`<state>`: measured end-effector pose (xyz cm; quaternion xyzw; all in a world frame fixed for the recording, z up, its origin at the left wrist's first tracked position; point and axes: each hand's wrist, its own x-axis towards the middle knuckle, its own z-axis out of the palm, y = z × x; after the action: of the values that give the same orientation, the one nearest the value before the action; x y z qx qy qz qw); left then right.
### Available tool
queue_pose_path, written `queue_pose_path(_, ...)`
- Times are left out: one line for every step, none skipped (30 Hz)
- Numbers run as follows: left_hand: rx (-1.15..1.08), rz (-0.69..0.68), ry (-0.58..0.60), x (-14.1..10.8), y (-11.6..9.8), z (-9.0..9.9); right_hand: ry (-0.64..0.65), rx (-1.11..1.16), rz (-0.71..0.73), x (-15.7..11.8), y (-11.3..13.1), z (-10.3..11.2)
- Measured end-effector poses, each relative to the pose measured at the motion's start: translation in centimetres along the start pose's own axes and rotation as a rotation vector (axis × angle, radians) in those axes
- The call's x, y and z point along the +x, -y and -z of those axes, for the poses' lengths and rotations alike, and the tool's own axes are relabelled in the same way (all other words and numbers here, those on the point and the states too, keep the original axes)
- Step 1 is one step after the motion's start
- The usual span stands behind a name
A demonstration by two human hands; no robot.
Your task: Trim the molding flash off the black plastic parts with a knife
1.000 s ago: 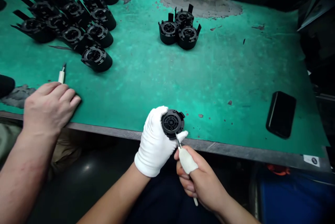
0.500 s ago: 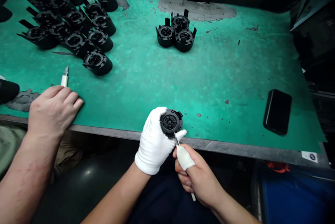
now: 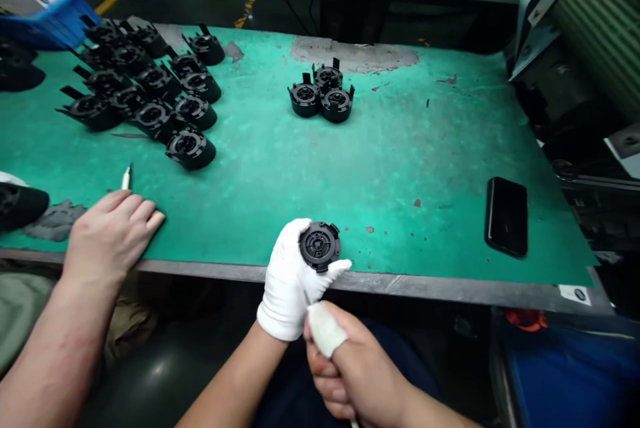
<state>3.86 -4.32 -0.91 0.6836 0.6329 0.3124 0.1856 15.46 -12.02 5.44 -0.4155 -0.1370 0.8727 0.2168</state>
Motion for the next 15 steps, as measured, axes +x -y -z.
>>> queue_pose_path(-0.013, -0.006, -0.017, -0.1, 0.1, -0.1, -0.042, 0.108, -0.034, 0.1, -0.2, 0.2)
queue_pose_path(-0.027, -0.009, -0.035, -0.2, 0.1, -0.2, -0.079, 0.179, -0.032, 0.2, -0.4, 0.4)
queue_pose_path(-0.04, -0.01, -0.052, -0.4, 0.1, -0.3, -0.107, 0.22, -0.01, 0.2, -0.5, 0.6)
queue_pose_path(-0.05, -0.012, -0.065, -0.5, 0.0, -0.3, -0.136, 0.252, 0.015, 0.2, -0.6, 0.7)
queue_pose_path(-0.055, -0.015, -0.076, -0.6, 0.0, -0.3, -0.157, 0.279, 0.037, 0.2, -0.8, 0.8)
queue_pose_path(-0.055, -0.018, -0.084, -0.6, -0.1, -0.3, -0.173, 0.301, 0.056, 0.3, -0.9, 0.8)
queue_pose_path(-0.054, -0.022, -0.088, -0.6, -0.2, -0.3, -0.185, 0.315, 0.072, 0.3, -1.1, 0.7)
queue_pose_path(-0.053, -0.027, -0.087, -0.6, -0.2, -0.3, -0.192, 0.32, 0.08, 0.4, -1.2, 0.6)
queue_pose_path(-0.048, -0.035, -0.084, -0.6, -0.3, -0.4, -0.196, 0.319, 0.085, 0.3, -1.4, 0.6)
queue_pose_path(-0.041, -0.041, -0.085, -0.7, -0.4, -0.4, -0.198, 0.312, 0.091, 0.2, -1.6, 0.5)
queue_pose_path(-0.032, -0.049, -0.095, -0.8, -0.4, -0.5, -0.201, 0.298, 0.115, 0.1, -1.7, 0.4)
queue_pose_path(-0.025, -0.06, -0.114, -0.9, -0.5, -0.7, -0.204, 0.281, 0.16, -0.2, -1.8, 0.4)
queue_pose_path(-0.02, -0.074, -0.138, -1.0, -0.6, -0.8, -0.204, 0.265, 0.219, -0.6, -1.7, 0.5)
queue_pose_path(-0.018, -0.087, -0.158, -1.2, -0.7, -1.0, -0.208, 0.252, 0.293, -1.0, -1.5, 0.6)
queue_pose_path(-0.022, -0.098, -0.169, -1.2, -0.8, -1.0, -0.22, 0.244, 0.378, -1.4, -1.2, 0.7)
